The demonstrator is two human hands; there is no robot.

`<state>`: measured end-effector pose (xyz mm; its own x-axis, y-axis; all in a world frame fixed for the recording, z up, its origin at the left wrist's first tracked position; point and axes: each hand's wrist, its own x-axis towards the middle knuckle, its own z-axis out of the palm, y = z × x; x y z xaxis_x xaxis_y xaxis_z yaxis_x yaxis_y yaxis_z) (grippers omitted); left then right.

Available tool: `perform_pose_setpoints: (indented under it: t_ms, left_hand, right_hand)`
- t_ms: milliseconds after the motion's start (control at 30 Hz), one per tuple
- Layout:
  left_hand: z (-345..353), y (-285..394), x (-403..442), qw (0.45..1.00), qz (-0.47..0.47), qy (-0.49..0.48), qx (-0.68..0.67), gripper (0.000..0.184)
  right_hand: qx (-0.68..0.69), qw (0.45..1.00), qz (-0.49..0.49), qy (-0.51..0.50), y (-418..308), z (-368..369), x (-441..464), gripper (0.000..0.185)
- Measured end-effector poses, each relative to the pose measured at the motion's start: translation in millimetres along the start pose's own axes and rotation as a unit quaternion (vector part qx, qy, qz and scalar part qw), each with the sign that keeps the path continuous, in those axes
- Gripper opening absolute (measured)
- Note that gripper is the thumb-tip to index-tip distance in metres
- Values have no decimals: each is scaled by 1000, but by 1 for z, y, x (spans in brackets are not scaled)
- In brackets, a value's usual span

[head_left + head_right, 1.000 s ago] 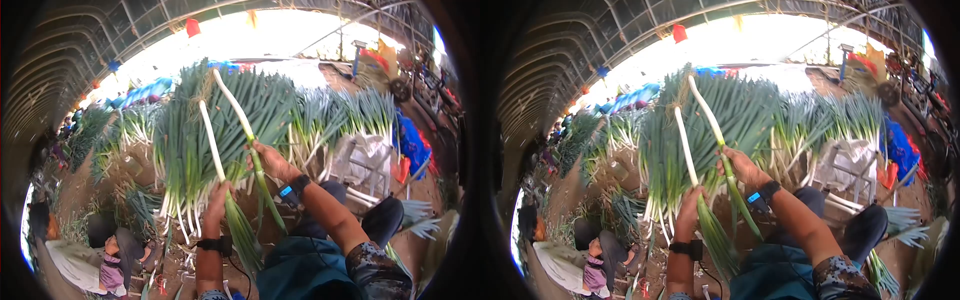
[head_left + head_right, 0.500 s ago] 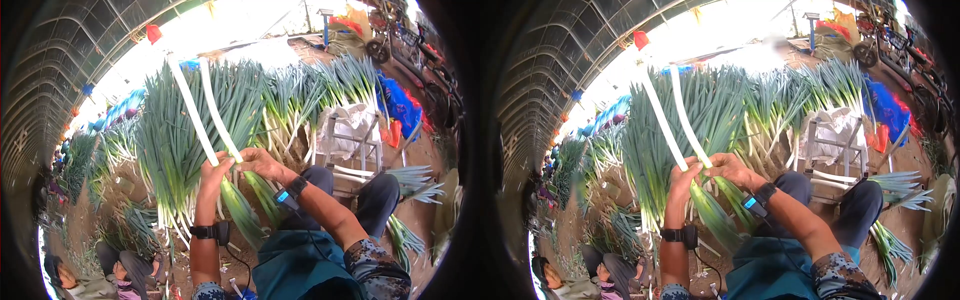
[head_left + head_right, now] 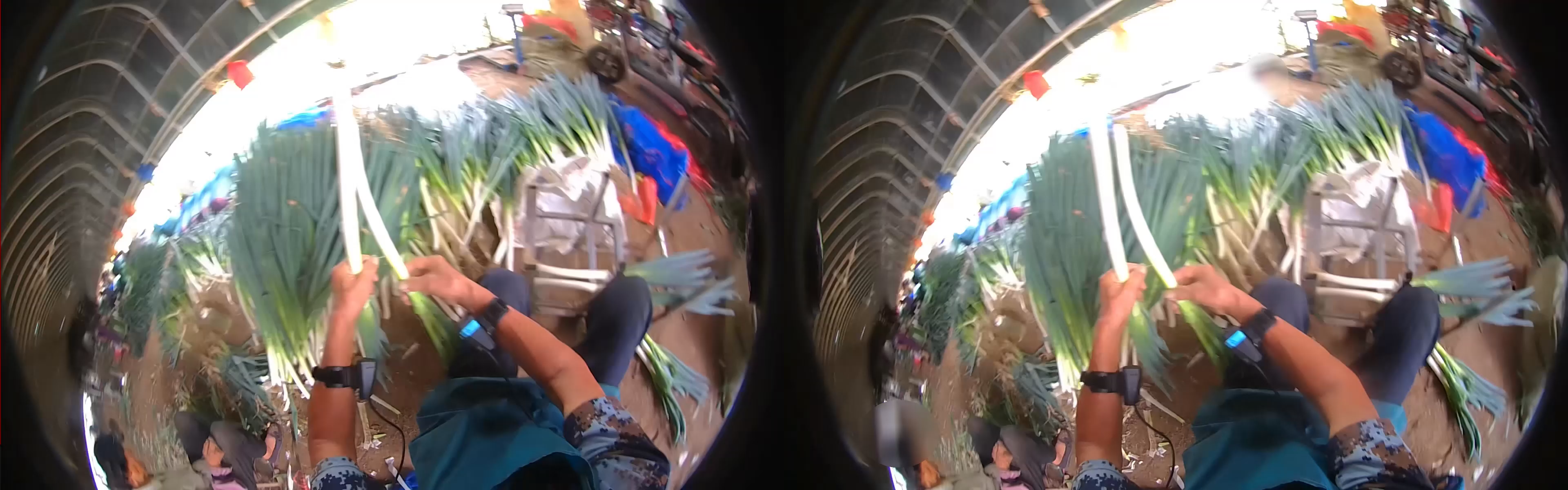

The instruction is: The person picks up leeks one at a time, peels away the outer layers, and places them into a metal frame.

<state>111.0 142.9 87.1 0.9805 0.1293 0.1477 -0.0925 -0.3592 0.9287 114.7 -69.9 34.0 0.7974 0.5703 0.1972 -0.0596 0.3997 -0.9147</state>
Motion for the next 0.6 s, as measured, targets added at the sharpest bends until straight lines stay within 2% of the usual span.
perform_pose_setpoints:
  t_ms: [33,67,100,167,233,267,300,333,367,400,433,500,600]
  left_hand:
    - [-4,-8,2,1000,2,22,-12,22]
    - [-11,-12,5,997,-29,62,28,26]
    - [-23,-20,7,994,-2,85,66,29]
    - [-51,-19,-3,990,-16,139,14,27]
    - [-87,-23,-14,963,-91,252,-13,24]
    - [-107,-29,-19,960,-90,263,-26,23]
    - [-127,-35,-28,957,-94,272,-37,23]
    - [-141,-32,-40,962,-76,257,-57,23]
    - [-158,-46,-46,967,-73,233,-79,24]
    - [-165,-41,-55,957,-103,240,-129,25]
    - [-171,-36,-63,942,-133,249,-182,26]
    - [-181,-34,-74,946,-90,215,-224,29]
    - [-183,-42,-80,942,-71,143,-295,31]
  right_hand:
    - [-27,999,-35,-7,-2,6,1,16]
    - [-14,1000,-13,-8,3,9,3,15]
    - [-6,1000,7,-10,8,10,7,14]
    - [-50,998,38,-7,3,21,8,15]
    - [-25,999,42,-10,8,37,26,17]
    - [-10,999,50,-4,13,43,34,18]
    - [-72,996,13,-59,13,47,54,20]
    - [-136,987,-26,-79,0,61,76,23]
    - [-198,978,-22,-69,-2,75,105,24]
    - [-174,982,31,-74,-24,93,121,18]
    - [-122,990,36,-60,-23,103,133,18]
    - [-21,998,55,-26,-7,115,151,18]
    - [18,999,29,12,13,113,119,20]
